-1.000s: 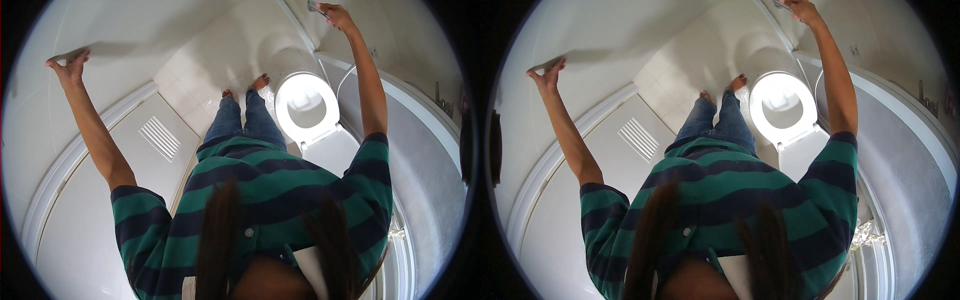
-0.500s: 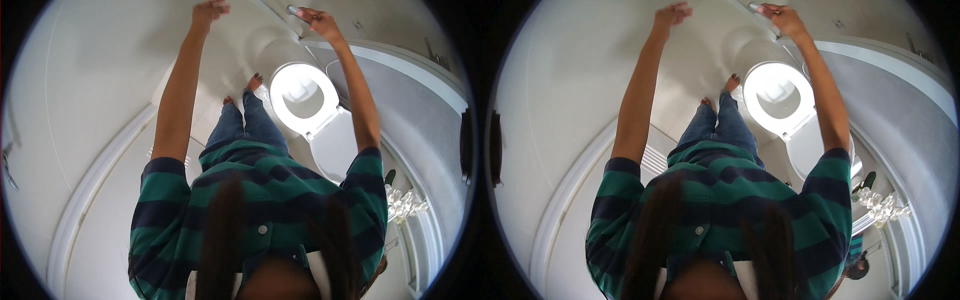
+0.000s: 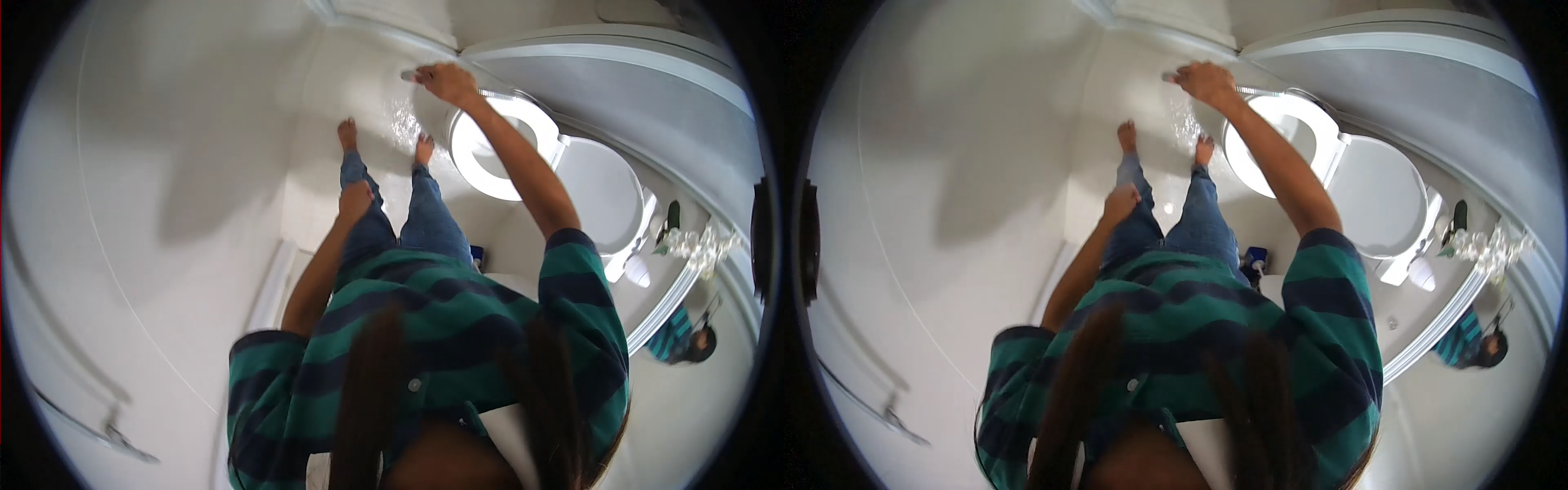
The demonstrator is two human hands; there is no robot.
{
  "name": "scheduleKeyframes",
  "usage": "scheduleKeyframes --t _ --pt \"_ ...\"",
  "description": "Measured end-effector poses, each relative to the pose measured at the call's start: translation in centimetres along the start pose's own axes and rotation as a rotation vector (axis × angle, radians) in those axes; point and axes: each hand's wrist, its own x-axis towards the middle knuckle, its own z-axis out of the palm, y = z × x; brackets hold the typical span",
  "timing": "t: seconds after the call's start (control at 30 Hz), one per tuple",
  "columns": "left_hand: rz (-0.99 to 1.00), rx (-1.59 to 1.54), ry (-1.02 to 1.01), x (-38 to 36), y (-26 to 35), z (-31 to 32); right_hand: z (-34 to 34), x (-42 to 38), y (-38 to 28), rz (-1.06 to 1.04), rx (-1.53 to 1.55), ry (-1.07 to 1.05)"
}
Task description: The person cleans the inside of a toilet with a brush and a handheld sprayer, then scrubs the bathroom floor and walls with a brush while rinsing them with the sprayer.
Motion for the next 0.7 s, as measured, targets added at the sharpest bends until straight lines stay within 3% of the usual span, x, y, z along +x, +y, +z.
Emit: scheduleKeyframes --t 0.07,0.1,0.17,0.3,0.43,0.57,0.7 --pt "0.132 -0.013 0.009 1.7 -1.9 -0.1 1.7 0.4 -0.3 0.123 0.020 0.046" --pt "0.198 -0.018 0.034 2.2 -3.2 1.0 2.7 0.6 -1.2 0.084 0.060 0.107" --pt "0.173 0.200 -0.187 1.1 -1.7 -1.3 1.8 0.5 -4.4 0.197 0.171 0.027" --pt "0.098 0.033 -0.353 0.8 -0.7 -6.2 3.9 1.9 -2.6 0.355 0.281 0.059" --pt "0.174 0.154 -0.476 2.7 -1.3 -8.6 3.1 1.4 -3.5 0.437 0.420 0.265" --pt "0.272 0.138 -0.584 6.4 -1.9 -12.4 2.2 1.9 -2.7 0.581 0.687 0.299" --pt "0.311 0.342 -0.683 12.4 0.6 -17.0 0.8 1.0 -0.1 0.625 1.049 0.565"
